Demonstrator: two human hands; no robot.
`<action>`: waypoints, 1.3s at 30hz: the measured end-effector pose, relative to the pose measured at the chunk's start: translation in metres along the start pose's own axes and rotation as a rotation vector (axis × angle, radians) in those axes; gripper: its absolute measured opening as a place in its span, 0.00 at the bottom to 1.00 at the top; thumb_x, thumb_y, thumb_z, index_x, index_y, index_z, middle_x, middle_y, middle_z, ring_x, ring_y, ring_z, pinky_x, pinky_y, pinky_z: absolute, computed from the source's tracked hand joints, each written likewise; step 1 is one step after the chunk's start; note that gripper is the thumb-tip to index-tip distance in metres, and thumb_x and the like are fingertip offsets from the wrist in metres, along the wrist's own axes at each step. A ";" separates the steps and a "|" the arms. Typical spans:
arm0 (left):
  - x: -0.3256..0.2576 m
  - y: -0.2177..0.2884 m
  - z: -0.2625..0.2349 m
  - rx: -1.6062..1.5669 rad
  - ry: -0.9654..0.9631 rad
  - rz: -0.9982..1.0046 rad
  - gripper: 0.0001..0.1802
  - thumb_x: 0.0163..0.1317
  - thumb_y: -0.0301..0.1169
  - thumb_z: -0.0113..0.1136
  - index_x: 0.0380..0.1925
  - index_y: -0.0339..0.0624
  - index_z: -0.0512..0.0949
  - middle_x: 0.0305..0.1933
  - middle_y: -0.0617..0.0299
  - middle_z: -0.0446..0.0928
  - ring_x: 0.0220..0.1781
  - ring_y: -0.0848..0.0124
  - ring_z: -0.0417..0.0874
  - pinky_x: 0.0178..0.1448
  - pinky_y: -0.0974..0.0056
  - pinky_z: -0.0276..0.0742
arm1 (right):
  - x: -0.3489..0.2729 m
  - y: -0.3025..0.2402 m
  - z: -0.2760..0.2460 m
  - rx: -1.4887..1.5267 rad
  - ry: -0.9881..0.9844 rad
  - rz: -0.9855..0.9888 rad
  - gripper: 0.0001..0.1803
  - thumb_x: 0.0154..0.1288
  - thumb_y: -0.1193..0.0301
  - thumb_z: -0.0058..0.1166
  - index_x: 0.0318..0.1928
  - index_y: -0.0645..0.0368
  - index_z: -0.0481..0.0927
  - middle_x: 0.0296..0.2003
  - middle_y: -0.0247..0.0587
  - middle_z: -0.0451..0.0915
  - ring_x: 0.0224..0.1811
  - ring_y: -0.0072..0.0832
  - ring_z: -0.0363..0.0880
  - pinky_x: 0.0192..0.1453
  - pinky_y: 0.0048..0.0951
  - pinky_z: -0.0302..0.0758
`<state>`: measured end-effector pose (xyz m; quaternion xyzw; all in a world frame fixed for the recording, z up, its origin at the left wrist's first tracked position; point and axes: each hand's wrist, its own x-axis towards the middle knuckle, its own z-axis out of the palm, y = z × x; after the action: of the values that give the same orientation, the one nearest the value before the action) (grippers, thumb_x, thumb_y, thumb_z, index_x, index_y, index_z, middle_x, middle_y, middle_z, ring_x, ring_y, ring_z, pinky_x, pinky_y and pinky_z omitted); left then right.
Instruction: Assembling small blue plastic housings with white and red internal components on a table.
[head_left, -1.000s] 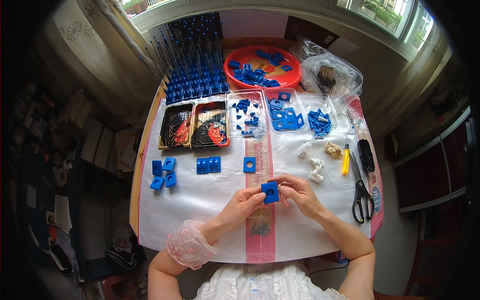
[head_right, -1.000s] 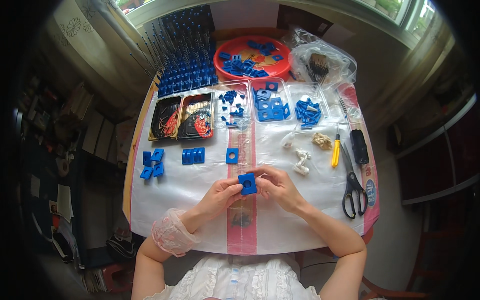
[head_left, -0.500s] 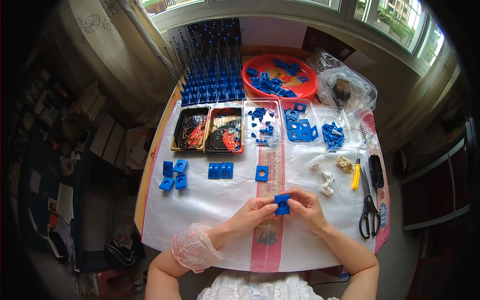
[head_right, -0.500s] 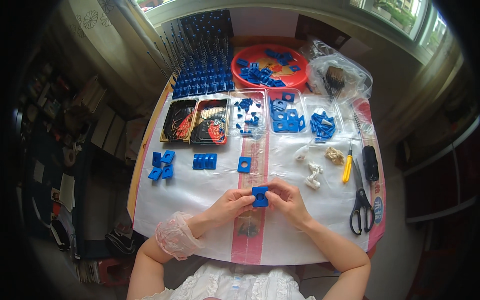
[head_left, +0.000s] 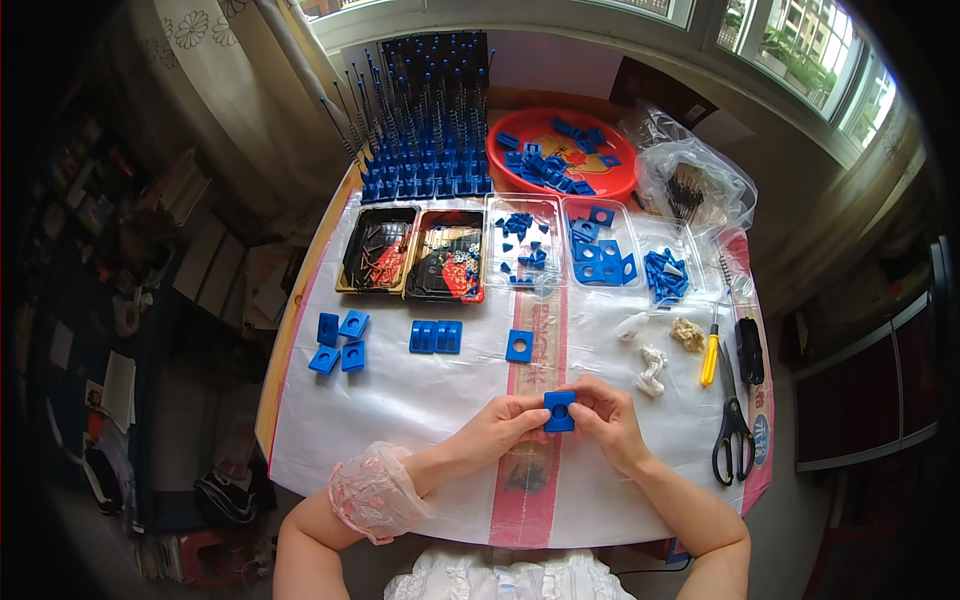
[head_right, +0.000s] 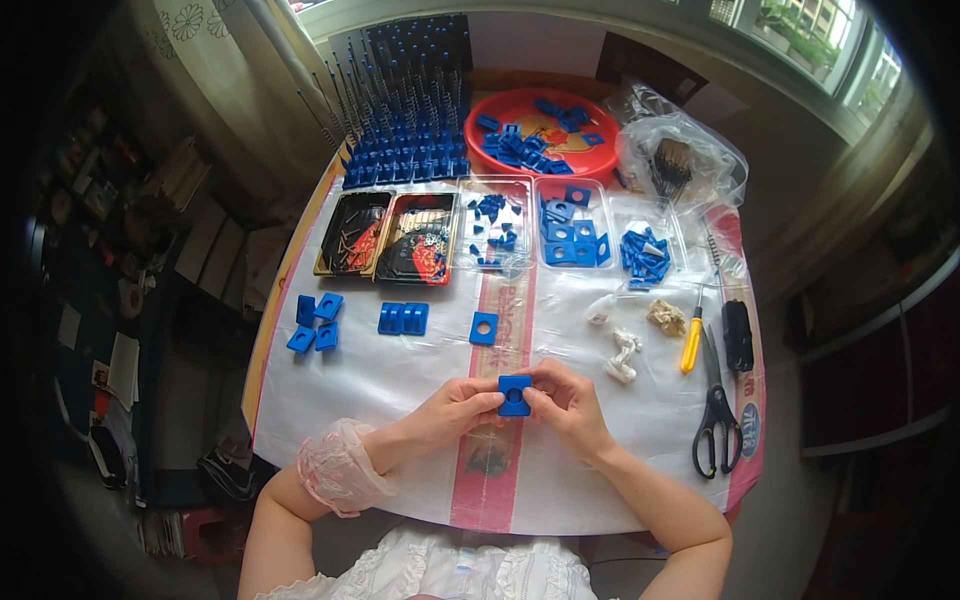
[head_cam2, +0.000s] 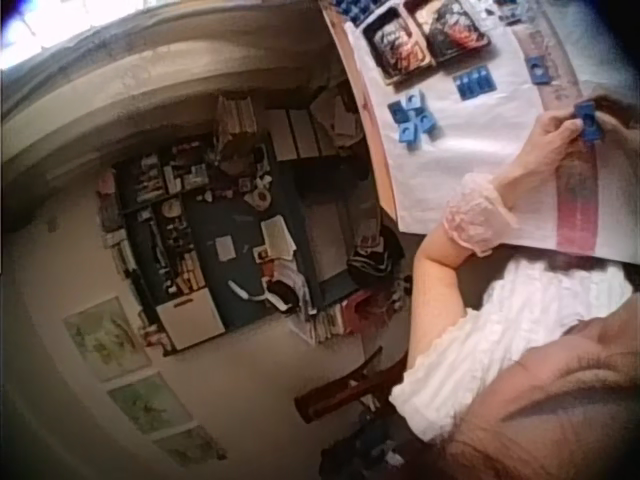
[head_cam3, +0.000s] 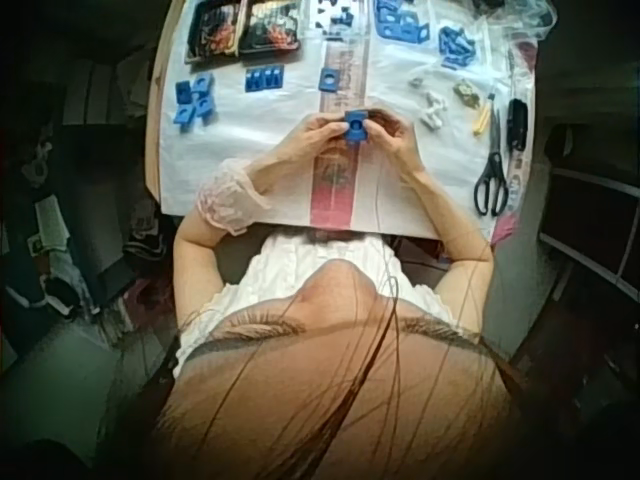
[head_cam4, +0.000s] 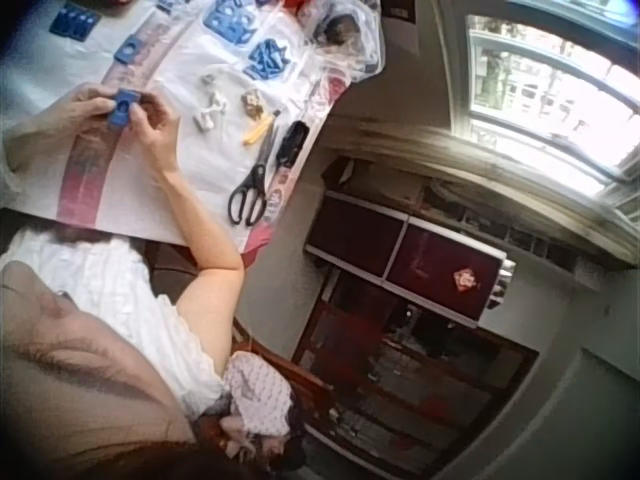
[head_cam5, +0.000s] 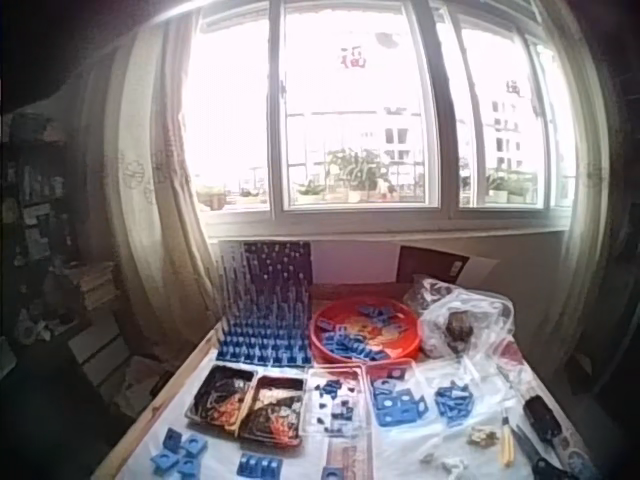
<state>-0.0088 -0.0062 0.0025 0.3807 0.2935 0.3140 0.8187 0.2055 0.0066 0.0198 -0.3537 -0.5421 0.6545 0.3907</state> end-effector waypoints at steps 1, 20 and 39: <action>0.000 0.000 0.000 -0.003 -0.009 0.004 0.22 0.77 0.32 0.47 0.66 0.35 0.69 0.58 0.64 0.77 0.55 0.80 0.77 0.59 0.73 0.75 | -0.001 0.001 0.000 -0.002 0.008 0.001 0.12 0.69 0.76 0.55 0.50 0.67 0.79 0.37 0.33 0.78 0.35 0.15 0.76 0.36 0.18 0.72; 0.000 0.000 0.004 0.073 0.001 0.068 0.20 0.77 0.35 0.47 0.62 0.37 0.73 0.50 0.68 0.80 0.46 0.86 0.75 0.52 0.77 0.73 | -0.001 0.001 0.001 -0.007 0.003 -0.017 0.10 0.69 0.77 0.55 0.49 0.67 0.80 0.40 0.32 0.77 0.38 0.16 0.76 0.37 0.19 0.72; -0.001 -0.001 0.005 0.095 0.005 0.079 0.20 0.77 0.36 0.47 0.63 0.38 0.73 0.49 0.69 0.79 0.45 0.86 0.74 0.52 0.76 0.73 | 0.000 0.000 0.001 -0.005 -0.001 -0.011 0.10 0.69 0.77 0.54 0.48 0.67 0.79 0.39 0.32 0.76 0.37 0.16 0.75 0.37 0.20 0.71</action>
<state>-0.0059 -0.0095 0.0045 0.4295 0.2948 0.3331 0.7859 0.2046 0.0061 0.0199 -0.3512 -0.5461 0.6511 0.3931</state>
